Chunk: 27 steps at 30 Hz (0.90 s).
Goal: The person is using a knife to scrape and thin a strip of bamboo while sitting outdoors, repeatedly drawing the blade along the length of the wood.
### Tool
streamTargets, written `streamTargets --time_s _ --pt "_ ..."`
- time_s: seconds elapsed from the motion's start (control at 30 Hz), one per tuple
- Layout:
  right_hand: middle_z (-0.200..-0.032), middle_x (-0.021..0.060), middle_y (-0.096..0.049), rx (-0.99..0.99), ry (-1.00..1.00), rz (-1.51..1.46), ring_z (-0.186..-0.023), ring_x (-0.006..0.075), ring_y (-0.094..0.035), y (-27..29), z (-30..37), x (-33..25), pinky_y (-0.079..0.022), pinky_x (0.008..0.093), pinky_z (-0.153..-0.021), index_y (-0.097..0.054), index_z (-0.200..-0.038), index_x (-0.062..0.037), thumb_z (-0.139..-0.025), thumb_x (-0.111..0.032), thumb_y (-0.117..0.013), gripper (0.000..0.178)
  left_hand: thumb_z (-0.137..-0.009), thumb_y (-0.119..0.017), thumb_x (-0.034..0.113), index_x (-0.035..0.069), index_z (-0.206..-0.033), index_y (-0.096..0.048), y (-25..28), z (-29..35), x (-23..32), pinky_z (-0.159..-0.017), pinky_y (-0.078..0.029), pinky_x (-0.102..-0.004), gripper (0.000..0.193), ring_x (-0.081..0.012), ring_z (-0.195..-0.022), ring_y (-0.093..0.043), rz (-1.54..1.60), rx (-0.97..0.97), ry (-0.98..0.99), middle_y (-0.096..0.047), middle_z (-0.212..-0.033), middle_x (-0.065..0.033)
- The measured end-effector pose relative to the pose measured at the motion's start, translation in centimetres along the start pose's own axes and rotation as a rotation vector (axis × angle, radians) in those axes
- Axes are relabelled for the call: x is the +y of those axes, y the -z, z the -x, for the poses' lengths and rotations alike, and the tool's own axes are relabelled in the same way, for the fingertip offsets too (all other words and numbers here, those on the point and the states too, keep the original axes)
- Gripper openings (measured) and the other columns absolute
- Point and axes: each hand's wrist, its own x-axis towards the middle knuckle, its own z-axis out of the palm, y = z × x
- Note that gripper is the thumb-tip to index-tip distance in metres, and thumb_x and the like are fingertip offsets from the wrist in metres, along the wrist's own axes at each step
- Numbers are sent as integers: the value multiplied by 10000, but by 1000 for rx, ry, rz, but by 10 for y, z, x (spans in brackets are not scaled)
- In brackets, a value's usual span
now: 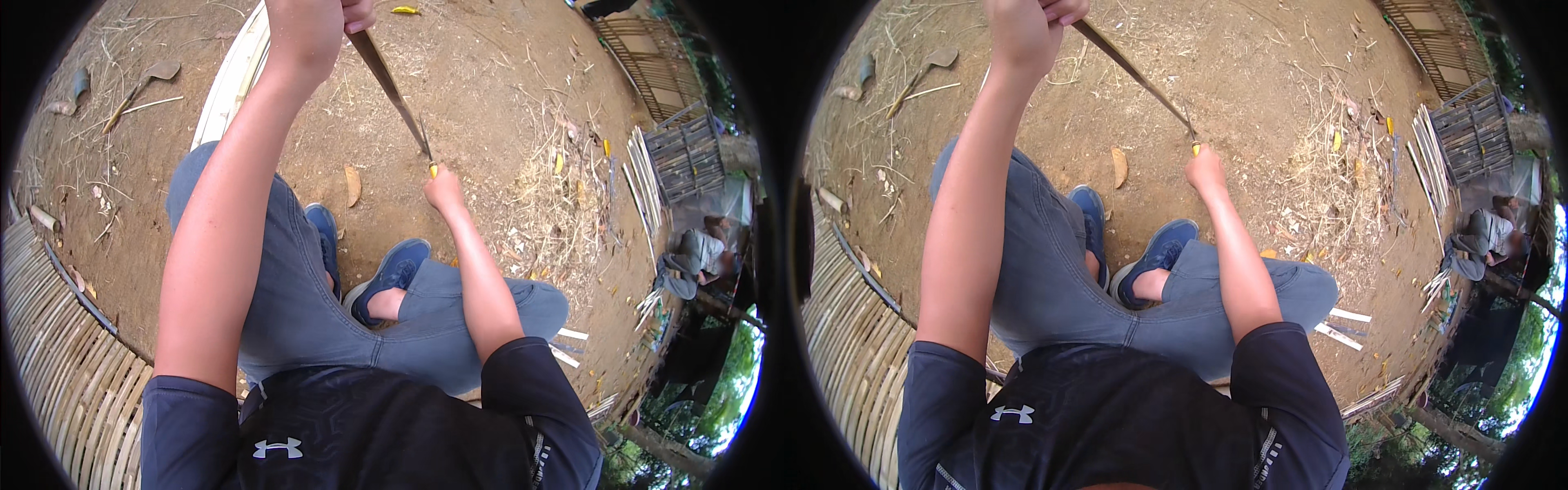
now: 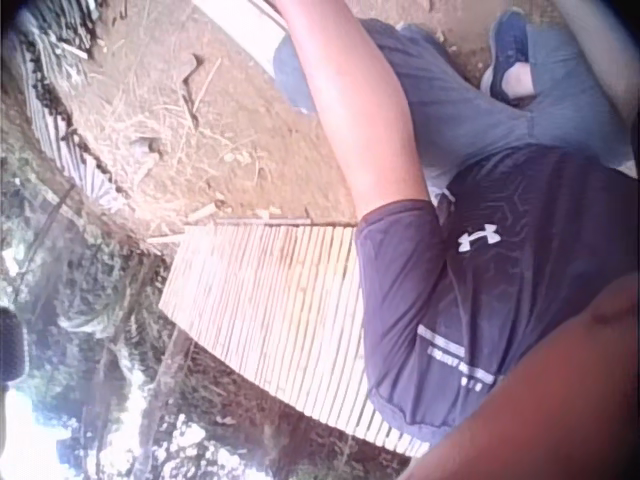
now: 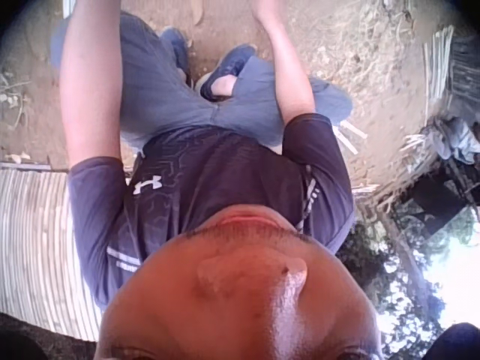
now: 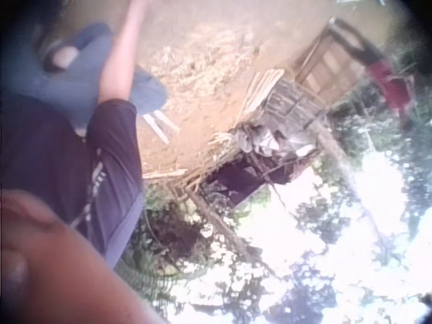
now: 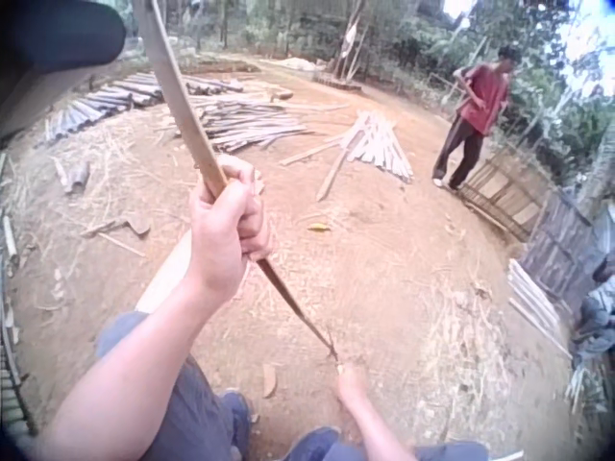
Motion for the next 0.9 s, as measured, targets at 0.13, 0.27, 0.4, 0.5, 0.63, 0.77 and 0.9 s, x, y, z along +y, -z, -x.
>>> streamTargets --time_s 0.13,0.27,0.4,0.5,0.63,0.77,0.9 --pt "-1028 303 -659 45 -27 -102 -1002 447 -645 -13 -6 8 -509 520 -859 -507 -1209 -1 -881 -130 -593 363 -950 -510 137 142 -917 -466 1 -1 2 -349 -223 -235 56 -46 -380 -244 -445 263 -65 -290 -556 67" --pt "-1042 300 -656 6 -59 -94 -1017 450 -638 -21 -10 11 -509 518 -857 -514 -1202 -6 -873 -122 -601 361 -949 -507 135 153 -909 -466 4 0 4 -350 -220 -235 60 -49 -379 -242 -449 208 -122 -299 -564 65" --pt "-1083 289 -649 -21 -107 -7 -1029 442 -637 -23 -11 14 -502 522 -876 -502 -1209 -28 -883 -148 -594 359 -938 -494 117 161 -883 -452 6 4 5 -351 -216 -236 82 -50 -379 -237 -264 199 -53 -308 -568 60" --pt "-1086 282 -651 -26 -135 31 -1044 445 -632 -24 -13 20 -504 515 -884 -487 -1209 -32 -890 -147 -590 355 -926 -478 98 160 -868 -442 4 2 8 -351 -215 -238 92 -50 -377 -233 -111 132 32 -307 -565 58" --pt "-1098 270 -654 7 -40 -34 -1064 432 -629 -31 -17 27 -492 512 -911 -492 -1211 -30 -885 -139 -591 357 -914 -473 90 162 -845 -437 2 1 6 -351 -214 -243 105 -51 -372 -226 -432 190 -71 -294 -550 57" --pt "-1047 280 -660 3 -139 12 -1016 440 -641 -36 -17 29 -501 525 -876 -513 -1179 -24 -900 -139 -578 308 -914 -482 113 168 -802 -428 2 2 5 -348 -214 -247 136 -54 -366 -219 -456 145 -70 -267 -525 62" --pt "-1070 277 -660 67 -28 -88 -1051 438 -632 -39 -14 26 -497 515 -904 -508 -1212 -27 -898 -123 -572 335 -918 -479 132 172 -780 -425 4 2 5 -341 -218 -248 154 -54 -364 -216 -488 225 -48 -249 -510 69"
